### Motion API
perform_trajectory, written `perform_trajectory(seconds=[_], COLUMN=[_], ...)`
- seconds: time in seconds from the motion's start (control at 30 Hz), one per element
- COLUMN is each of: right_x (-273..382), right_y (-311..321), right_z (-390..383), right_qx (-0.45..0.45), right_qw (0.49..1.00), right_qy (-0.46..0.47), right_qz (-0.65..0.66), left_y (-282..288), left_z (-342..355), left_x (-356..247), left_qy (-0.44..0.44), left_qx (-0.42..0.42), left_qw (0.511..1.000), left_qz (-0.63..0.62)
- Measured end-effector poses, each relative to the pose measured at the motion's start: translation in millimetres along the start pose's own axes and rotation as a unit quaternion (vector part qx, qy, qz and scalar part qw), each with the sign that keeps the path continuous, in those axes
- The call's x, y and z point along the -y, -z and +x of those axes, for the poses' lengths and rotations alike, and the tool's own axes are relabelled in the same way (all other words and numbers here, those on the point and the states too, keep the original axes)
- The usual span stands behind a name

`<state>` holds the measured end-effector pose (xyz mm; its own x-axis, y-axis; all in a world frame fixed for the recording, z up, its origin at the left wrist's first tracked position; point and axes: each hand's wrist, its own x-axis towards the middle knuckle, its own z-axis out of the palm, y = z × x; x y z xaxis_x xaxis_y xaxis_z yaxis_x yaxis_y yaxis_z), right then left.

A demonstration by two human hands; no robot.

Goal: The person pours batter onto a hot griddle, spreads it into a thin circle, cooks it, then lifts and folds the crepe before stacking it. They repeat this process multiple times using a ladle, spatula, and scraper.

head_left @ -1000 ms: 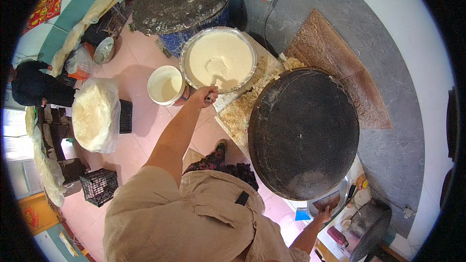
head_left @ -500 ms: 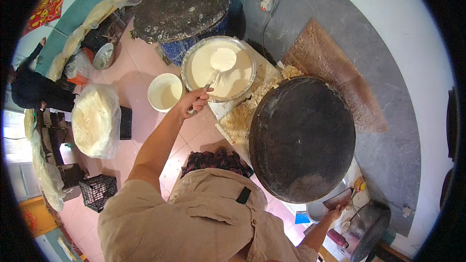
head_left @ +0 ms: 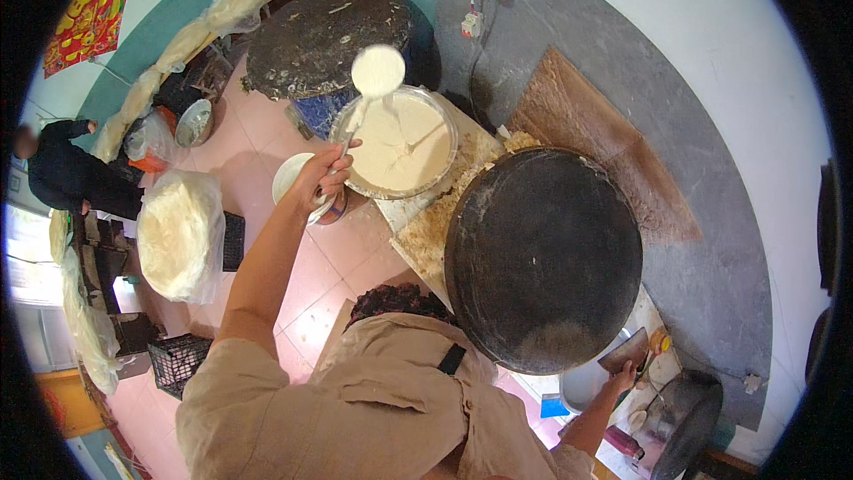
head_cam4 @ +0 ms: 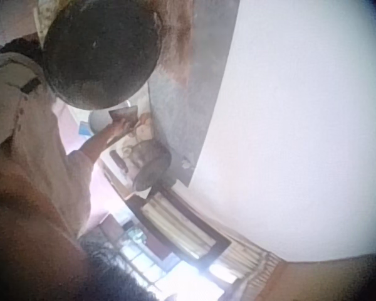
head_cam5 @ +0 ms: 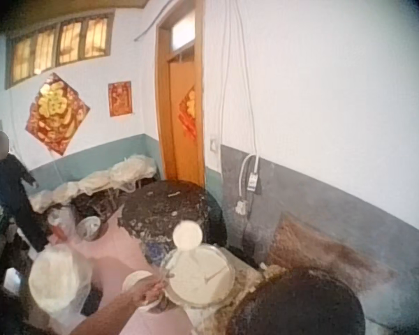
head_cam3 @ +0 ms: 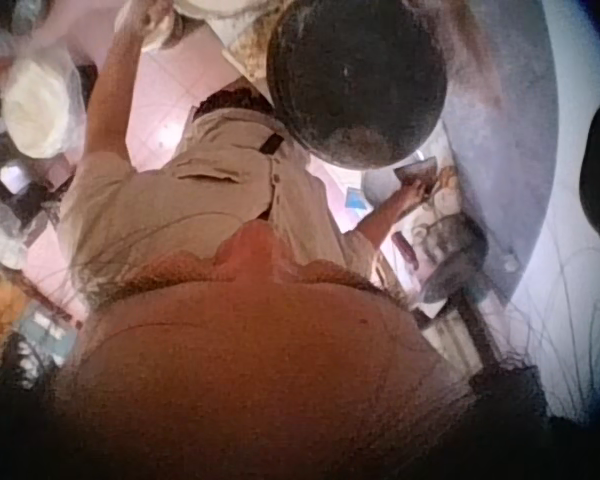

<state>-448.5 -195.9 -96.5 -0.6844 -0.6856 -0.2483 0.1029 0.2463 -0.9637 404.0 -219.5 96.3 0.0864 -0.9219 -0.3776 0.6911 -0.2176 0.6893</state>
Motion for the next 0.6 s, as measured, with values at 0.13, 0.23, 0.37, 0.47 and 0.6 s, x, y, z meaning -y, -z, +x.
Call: perform_trajectory(seconds=[0.13,0.23,0.37,0.47,0.6], right_x=[3.7,3.0,5.3,2.3,6.9], right_y=[23.8,12.9,18.5,27.8,-4.2], right_z=[26.3,20.7,20.6,19.5,-8.0], right_qx=[-0.011,-0.056,-0.065,-0.054,-0.018], right_qw=[1.000,0.997,0.996,0.997,1.000], right_qy=[0.015,0.001,-0.006,0.024,-0.004], right_qz=[-0.003,-0.053,-0.061,-0.052,-0.017], left_y=[36.5,35.4,0.5,9.2,32.2], left_z=[65.6,60.9,21.2,5.7,13.6], left_x=[35.4,30.2,-4.2,-3.9,14.7], left_qy=[0.102,0.114,0.084,0.023,0.042], left_qx=[-0.032,-0.019,0.070,0.090,-0.008], left_qw=[0.991,0.991,0.986,0.991,0.998], left_qz=[-0.076,-0.071,-0.124,-0.098,-0.039])
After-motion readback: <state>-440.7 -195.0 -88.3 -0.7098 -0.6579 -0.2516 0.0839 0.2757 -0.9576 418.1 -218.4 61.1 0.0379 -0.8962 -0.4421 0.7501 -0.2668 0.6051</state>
